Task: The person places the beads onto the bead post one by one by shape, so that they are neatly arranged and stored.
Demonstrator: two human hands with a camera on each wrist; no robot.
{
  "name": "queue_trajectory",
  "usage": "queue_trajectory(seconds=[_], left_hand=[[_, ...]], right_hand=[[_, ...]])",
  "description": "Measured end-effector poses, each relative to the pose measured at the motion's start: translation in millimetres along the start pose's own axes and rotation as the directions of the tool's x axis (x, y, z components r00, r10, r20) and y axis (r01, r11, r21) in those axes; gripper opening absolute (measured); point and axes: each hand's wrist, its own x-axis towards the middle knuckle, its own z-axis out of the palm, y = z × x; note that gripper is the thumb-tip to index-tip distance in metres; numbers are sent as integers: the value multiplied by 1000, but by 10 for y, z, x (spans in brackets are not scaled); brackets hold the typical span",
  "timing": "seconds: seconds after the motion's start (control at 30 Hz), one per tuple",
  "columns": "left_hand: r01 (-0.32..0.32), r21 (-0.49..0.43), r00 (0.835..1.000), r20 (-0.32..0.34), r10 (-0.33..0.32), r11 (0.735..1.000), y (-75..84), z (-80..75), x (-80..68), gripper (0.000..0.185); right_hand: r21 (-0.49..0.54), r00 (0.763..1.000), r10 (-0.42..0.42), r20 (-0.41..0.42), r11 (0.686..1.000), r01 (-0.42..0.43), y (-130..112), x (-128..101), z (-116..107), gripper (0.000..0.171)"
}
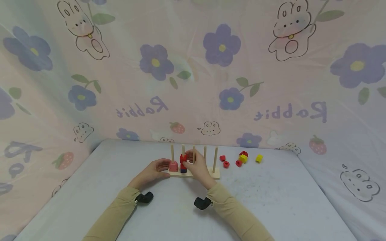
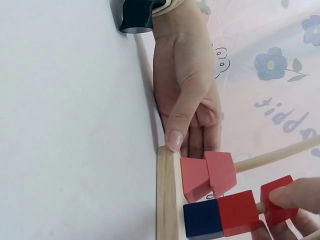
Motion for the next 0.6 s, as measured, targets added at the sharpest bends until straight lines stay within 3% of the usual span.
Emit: queue_trajectory(seconds=[0.17,0.37,0.6], left_hand=[[-7,16,1000,5,7,1000,6,0,0,57],[-24,19,1000,19,24,1000,-4,-7,7,56],[-11,63,1000,13,10,998,-13,-2,-15,55]], right_hand=[[9,1000,12,5,1000,-12,9,-40,8,31],[68,999,-4,36,998,2,-181,-154,-15,31],[49,998,-12,69,999,9,-247,-256,-90,45]])
